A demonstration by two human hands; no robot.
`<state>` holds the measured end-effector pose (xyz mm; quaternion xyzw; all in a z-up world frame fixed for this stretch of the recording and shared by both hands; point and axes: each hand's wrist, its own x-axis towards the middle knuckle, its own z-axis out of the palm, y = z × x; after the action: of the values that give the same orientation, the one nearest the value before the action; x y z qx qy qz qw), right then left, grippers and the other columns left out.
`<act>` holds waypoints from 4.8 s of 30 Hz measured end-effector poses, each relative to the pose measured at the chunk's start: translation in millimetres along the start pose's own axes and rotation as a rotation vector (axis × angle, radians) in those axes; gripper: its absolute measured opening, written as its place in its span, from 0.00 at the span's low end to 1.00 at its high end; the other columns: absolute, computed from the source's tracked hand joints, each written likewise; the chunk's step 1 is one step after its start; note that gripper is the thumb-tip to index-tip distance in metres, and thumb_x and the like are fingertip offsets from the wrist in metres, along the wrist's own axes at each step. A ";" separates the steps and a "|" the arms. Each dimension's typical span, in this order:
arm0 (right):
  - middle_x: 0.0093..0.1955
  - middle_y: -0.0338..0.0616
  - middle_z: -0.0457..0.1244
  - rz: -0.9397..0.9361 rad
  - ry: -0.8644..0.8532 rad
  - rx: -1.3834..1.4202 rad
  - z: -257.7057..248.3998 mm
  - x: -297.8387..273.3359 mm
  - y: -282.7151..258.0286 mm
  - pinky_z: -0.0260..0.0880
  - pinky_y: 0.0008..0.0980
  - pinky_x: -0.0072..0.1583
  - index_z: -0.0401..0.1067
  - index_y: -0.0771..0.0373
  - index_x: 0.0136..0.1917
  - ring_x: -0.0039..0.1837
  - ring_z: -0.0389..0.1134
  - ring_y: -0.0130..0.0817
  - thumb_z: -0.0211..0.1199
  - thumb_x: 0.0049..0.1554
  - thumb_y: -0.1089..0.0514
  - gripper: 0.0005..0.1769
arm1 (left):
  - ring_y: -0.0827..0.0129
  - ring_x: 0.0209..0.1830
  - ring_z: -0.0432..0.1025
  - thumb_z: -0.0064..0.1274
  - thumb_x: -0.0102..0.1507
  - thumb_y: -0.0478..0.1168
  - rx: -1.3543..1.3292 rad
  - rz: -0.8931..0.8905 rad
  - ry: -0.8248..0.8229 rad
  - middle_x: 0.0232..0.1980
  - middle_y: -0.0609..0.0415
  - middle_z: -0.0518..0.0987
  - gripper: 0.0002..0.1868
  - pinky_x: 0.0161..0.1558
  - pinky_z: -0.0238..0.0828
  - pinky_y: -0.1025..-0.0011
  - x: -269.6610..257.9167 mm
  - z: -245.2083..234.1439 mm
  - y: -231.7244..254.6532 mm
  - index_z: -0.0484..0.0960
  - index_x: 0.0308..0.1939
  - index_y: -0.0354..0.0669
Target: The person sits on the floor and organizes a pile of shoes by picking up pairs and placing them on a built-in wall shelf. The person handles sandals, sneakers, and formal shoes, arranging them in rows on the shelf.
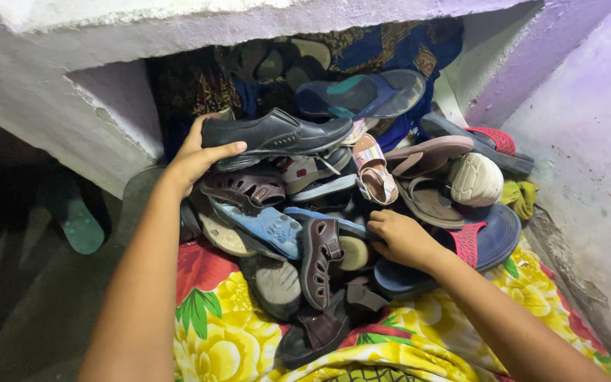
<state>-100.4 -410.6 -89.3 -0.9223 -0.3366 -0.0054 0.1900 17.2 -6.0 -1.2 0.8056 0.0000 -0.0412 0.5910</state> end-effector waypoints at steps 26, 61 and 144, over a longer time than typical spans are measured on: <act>0.65 0.44 0.63 -0.139 -0.379 0.185 -65.4 -0.7 -36.6 0.66 0.45 0.62 0.74 0.56 0.58 0.65 0.65 0.49 0.79 0.34 0.45 0.39 | 0.61 0.66 0.70 0.73 0.47 0.52 0.030 0.015 -0.016 0.65 0.50 0.74 0.51 0.65 0.66 0.64 -3.2 -1.6 -5.9 0.63 0.71 0.55; 0.64 0.41 0.63 0.484 0.616 1.379 -75.5 119.5 23.4 0.70 0.43 0.63 0.58 0.56 0.70 0.65 0.67 0.36 0.68 0.57 0.55 0.32 | 0.48 0.39 0.78 0.48 0.67 0.48 0.642 0.242 0.512 0.36 0.44 0.83 0.12 0.44 0.69 0.45 -4.2 169.9 19.7 0.79 0.41 0.45; 0.40 0.43 0.70 0.588 0.550 0.802 16.4 119.8 49.9 0.66 0.32 0.45 0.80 0.71 0.47 0.41 0.67 0.28 0.66 0.57 0.53 0.17 | 0.30 0.59 0.67 0.72 0.54 0.56 0.207 0.446 0.259 0.59 0.21 0.66 0.56 0.56 0.66 0.45 15.5 186.2 -17.4 0.52 0.71 0.34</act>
<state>21.3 -365.6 -105.3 -0.7975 0.0205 -0.0640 0.5996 19.4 -178.8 -74.3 0.8405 -0.1061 0.1935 0.4949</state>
